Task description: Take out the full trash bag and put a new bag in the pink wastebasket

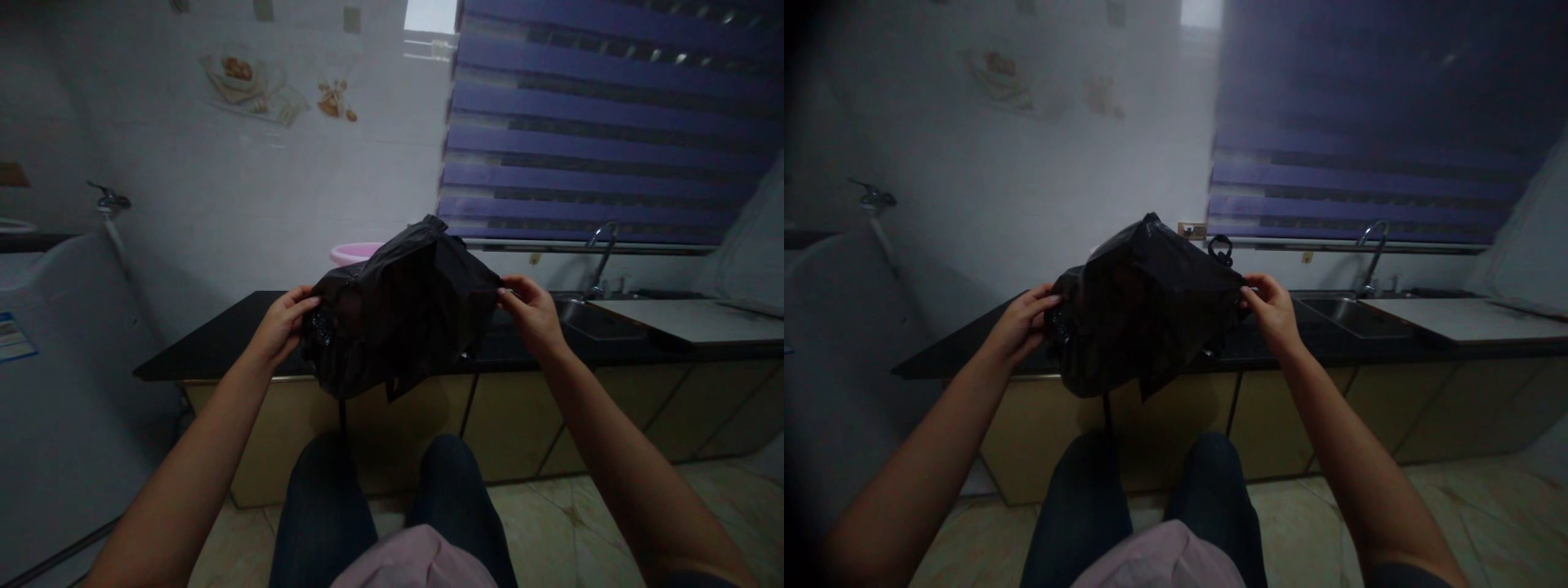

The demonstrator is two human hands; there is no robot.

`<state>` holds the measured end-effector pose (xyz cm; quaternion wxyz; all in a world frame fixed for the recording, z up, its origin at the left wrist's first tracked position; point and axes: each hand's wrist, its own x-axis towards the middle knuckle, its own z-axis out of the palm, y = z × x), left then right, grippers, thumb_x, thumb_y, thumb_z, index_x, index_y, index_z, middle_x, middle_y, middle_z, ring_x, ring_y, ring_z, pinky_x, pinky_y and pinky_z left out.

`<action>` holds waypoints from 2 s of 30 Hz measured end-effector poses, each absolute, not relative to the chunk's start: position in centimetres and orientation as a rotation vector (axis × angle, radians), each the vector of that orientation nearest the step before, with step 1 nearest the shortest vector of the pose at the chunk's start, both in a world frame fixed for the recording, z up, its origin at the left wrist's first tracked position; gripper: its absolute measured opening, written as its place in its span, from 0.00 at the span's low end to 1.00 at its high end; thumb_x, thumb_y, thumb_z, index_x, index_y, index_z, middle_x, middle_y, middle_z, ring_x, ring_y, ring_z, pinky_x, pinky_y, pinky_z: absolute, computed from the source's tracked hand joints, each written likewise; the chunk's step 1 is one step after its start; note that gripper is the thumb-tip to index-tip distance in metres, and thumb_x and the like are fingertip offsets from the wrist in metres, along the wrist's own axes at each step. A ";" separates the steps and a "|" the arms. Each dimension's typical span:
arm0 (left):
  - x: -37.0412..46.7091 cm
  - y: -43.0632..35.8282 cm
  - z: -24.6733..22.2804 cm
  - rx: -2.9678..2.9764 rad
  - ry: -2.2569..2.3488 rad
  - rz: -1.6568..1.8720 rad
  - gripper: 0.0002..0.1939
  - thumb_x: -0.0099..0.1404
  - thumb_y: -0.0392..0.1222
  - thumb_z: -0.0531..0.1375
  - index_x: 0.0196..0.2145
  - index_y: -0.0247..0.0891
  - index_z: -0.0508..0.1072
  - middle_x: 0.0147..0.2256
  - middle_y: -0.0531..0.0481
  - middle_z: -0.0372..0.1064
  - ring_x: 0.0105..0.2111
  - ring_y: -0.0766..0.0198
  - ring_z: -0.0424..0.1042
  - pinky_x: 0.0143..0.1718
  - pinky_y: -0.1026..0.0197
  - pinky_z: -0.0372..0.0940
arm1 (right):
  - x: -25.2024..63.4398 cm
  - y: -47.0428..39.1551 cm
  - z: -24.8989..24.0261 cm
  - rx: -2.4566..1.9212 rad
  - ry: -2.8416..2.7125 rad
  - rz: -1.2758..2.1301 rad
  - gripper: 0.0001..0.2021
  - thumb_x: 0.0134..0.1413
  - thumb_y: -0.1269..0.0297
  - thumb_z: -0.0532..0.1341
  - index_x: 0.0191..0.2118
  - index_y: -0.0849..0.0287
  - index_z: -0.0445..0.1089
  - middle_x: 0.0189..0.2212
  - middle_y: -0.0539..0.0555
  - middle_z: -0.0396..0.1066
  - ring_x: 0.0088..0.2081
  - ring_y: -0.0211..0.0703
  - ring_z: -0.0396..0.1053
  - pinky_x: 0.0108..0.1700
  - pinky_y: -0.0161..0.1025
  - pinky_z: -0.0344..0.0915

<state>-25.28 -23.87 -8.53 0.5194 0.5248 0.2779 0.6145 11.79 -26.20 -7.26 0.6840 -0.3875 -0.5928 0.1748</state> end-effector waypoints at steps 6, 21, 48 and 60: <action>-25.4 -23.8 -8.7 1.241 0.675 1.478 0.13 0.47 0.37 0.68 0.33 0.36 0.75 0.26 0.54 0.73 0.24 0.70 0.71 0.26 0.71 0.65 | 11.9 -26.2 -7.2 -0.885 -1.325 0.374 0.16 0.37 0.56 0.69 0.32 0.57 0.68 0.29 0.48 0.68 0.26 0.31 0.63 0.28 0.31 0.62; -25.2 -24.5 -8.6 1.219 0.710 1.511 0.12 0.47 0.36 0.67 0.32 0.36 0.74 0.25 0.53 0.72 0.25 0.67 0.70 0.26 0.69 0.65 | 12.4 -25.9 -7.6 -0.890 -1.343 0.352 0.17 0.37 0.53 0.68 0.32 0.56 0.66 0.27 0.49 0.66 0.26 0.34 0.62 0.24 0.30 0.57; -25.5 -24.3 -8.9 1.197 0.709 1.539 0.12 0.46 0.37 0.68 0.32 0.37 0.76 0.28 0.53 0.72 0.26 0.69 0.68 0.27 0.69 0.63 | 12.4 -26.3 -7.6 -0.913 -1.263 0.417 0.18 0.33 0.54 0.69 0.31 0.56 0.67 0.28 0.48 0.67 0.25 0.32 0.61 0.22 0.28 0.55; -25.6 -24.4 -9.0 1.222 0.744 1.564 0.13 0.46 0.38 0.67 0.33 0.38 0.74 0.30 0.52 0.71 0.27 0.67 0.68 0.27 0.67 0.62 | 13.0 -26.3 -7.9 -0.957 -1.320 0.348 0.16 0.39 0.53 0.66 0.33 0.55 0.66 0.28 0.49 0.67 0.26 0.35 0.62 0.23 0.31 0.56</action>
